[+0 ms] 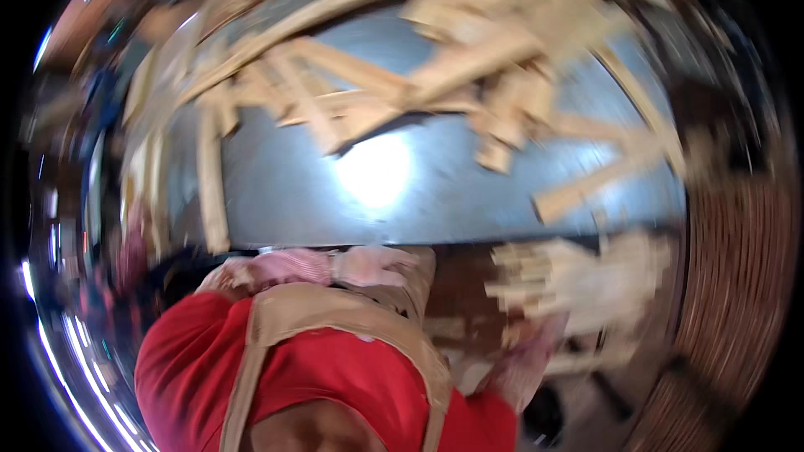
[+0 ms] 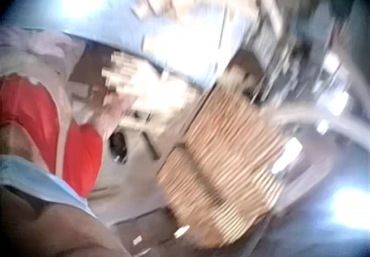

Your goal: The person sorts wooden planks on a metal table, picking them up and arranging them into neat stacks. Another person assists by moving the sorted stacks to the side.

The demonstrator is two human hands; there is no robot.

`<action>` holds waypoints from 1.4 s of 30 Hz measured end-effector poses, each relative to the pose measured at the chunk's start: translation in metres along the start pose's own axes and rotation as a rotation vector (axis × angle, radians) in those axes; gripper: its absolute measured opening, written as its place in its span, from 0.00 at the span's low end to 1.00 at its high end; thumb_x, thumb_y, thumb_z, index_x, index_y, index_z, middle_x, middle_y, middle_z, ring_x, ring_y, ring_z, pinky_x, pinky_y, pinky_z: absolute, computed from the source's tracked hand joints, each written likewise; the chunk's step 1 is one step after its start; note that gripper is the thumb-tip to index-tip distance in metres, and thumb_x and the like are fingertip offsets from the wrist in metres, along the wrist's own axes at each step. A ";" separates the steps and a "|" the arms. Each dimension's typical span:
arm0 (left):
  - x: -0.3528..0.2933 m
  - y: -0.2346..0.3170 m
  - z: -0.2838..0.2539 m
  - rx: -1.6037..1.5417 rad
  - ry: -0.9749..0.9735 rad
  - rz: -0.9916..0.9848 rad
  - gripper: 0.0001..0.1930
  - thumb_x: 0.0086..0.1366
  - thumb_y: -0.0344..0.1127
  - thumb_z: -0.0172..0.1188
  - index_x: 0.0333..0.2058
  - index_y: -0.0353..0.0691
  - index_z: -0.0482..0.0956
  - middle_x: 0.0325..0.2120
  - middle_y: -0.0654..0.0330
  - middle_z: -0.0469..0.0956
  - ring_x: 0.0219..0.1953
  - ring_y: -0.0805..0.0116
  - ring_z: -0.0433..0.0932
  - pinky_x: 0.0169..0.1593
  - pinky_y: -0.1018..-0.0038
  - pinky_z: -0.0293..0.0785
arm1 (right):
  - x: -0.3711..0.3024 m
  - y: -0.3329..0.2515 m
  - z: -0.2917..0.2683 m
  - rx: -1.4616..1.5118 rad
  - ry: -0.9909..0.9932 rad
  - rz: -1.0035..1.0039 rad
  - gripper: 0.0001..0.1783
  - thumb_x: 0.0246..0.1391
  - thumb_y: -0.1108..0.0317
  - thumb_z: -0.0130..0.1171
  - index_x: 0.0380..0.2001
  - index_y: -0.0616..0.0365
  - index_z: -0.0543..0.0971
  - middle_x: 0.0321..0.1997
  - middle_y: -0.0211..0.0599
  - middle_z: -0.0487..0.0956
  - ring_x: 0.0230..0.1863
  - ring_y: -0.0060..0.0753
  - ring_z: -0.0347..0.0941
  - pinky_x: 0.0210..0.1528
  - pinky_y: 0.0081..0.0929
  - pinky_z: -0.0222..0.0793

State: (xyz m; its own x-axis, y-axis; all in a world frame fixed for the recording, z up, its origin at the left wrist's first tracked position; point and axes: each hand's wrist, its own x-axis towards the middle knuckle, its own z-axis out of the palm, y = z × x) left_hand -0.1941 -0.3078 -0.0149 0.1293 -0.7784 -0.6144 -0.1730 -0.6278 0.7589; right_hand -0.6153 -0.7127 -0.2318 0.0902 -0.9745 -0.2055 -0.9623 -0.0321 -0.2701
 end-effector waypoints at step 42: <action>-0.388 -0.359 -0.131 -0.233 1.463 -0.741 0.42 0.60 0.36 0.68 0.74 0.44 0.64 0.54 0.49 0.81 0.50 0.41 0.82 0.53 0.49 0.81 | -0.679 -1.027 0.131 -0.405 -0.986 -1.555 0.36 0.56 0.52 0.76 0.63 0.57 0.78 0.48 0.45 0.87 0.43 0.36 0.85 0.50 0.34 0.81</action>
State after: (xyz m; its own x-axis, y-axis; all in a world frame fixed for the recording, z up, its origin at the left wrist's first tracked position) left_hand -0.0542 0.2186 -0.0208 0.8847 0.4073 -0.2265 0.4640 -0.7244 0.5099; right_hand 0.3456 0.0113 0.0619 0.7777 0.4250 -0.4632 0.1293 -0.8292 -0.5438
